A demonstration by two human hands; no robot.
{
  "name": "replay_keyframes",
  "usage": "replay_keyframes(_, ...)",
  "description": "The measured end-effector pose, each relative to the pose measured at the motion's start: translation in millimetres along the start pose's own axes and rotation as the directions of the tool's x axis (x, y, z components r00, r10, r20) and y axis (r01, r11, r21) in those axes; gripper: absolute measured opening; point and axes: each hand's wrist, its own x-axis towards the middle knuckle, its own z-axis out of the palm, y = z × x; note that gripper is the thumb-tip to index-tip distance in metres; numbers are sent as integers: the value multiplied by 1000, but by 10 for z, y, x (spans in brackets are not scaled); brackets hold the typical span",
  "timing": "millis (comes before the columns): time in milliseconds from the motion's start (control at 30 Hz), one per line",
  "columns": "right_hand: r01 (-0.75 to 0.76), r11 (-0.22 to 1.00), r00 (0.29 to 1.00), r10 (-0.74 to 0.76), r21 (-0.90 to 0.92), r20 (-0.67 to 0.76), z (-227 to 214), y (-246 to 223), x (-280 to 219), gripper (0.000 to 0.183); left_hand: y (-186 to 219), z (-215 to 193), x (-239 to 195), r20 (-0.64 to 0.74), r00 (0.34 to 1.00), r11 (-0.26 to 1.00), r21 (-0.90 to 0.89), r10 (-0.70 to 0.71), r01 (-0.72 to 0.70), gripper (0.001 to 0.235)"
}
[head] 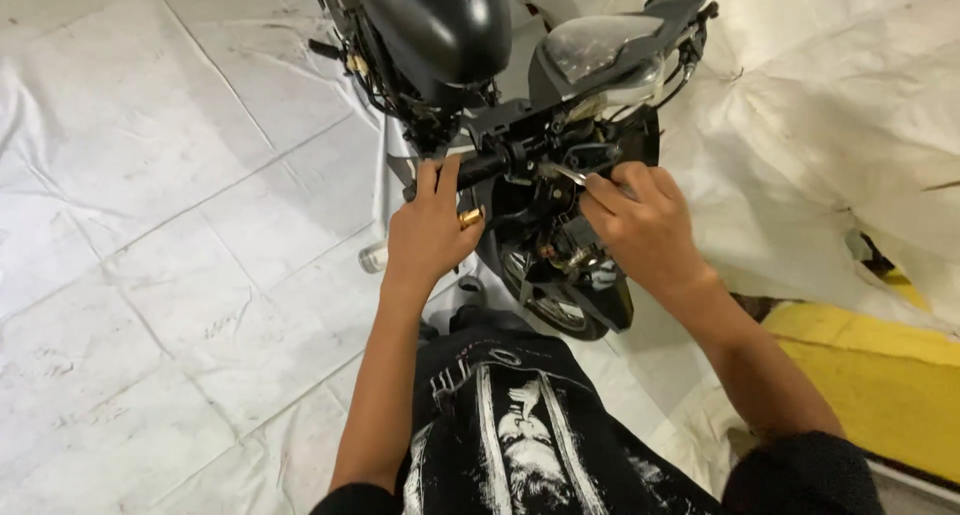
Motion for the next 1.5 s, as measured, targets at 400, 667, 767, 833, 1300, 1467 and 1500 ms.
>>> replay_keyframes(400,-257,920,939,310,-296,147,-24,-493,-352,9,-24,24,-92,-26,999,989,-143,21,-24,76)
replay_keyframes(667,-585,748,797,603,314,50,309,-721,-643,17,-167,112,-373,-452,859,892,-248,240,-379,23)
replay_keyframes(767,-664,659,730,674,352,115,101,-848,-625,18,-96,10,-409,-396,894,867,-349,208,-356,19)
replay_keyframes(833,-677,619,705,701,398,106,221,-933,-686,18,-22,-84,-446,-349,915,870,-366,201,-331,20)
replay_keyframes(1300,-716,424,585,798,555,145,570,-987,-685,17,145,-137,-730,55,978,706,-700,203,-107,21)
replay_keyframes(1467,-744,352,549,806,568,220,359,-1110,-618,17,249,-258,-791,31,996,680,-733,88,-37,27)
replay_keyframes(1500,-746,353,549,807,565,220,399,-1092,-681,17,198,-260,-784,33,995,678,-734,89,-37,27)
